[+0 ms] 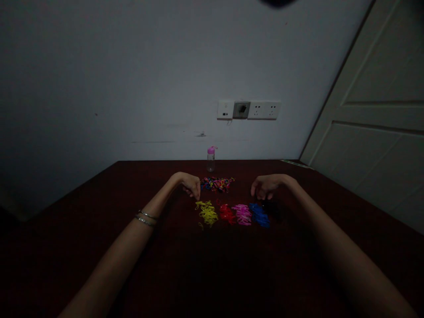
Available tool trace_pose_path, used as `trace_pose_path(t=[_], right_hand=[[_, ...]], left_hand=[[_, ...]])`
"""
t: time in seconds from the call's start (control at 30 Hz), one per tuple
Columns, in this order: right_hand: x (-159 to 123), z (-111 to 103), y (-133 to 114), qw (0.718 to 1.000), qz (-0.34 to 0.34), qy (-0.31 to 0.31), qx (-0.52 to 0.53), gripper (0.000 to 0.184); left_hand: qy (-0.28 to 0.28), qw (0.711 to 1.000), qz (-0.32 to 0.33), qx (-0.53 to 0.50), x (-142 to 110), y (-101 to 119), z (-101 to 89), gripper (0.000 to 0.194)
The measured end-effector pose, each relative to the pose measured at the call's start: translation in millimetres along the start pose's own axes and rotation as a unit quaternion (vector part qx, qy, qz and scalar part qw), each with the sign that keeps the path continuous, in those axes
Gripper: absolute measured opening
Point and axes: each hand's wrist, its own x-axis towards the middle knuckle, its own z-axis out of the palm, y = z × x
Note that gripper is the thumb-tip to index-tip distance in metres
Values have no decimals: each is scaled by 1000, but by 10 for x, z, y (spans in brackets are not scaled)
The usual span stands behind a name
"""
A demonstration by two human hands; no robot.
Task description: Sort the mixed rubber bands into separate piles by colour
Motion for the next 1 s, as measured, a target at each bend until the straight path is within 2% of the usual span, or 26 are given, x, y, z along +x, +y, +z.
trace_pose_path(t=[0.3,0.53,0.8,0.9,1.0], right_hand=[[-220,13,-15,996,63,-6,-70,20],[-211,76,-25,995,63,-10,-73,20],[-194,123,-51,992,94,6,-82,8],[-190,77,-20,994,70,14,-78,14],[-155,2,25,996,10,72,-55,22]], left_hand=[[56,998,-22,20,-42,-6,-52,25],[43,999,-7,11,-17,-5,-50,27],[45,999,3,-8,-6,-41,-55,25],[82,997,12,-5,13,-63,-67,23],[181,982,50,3,70,-83,-77,19]])
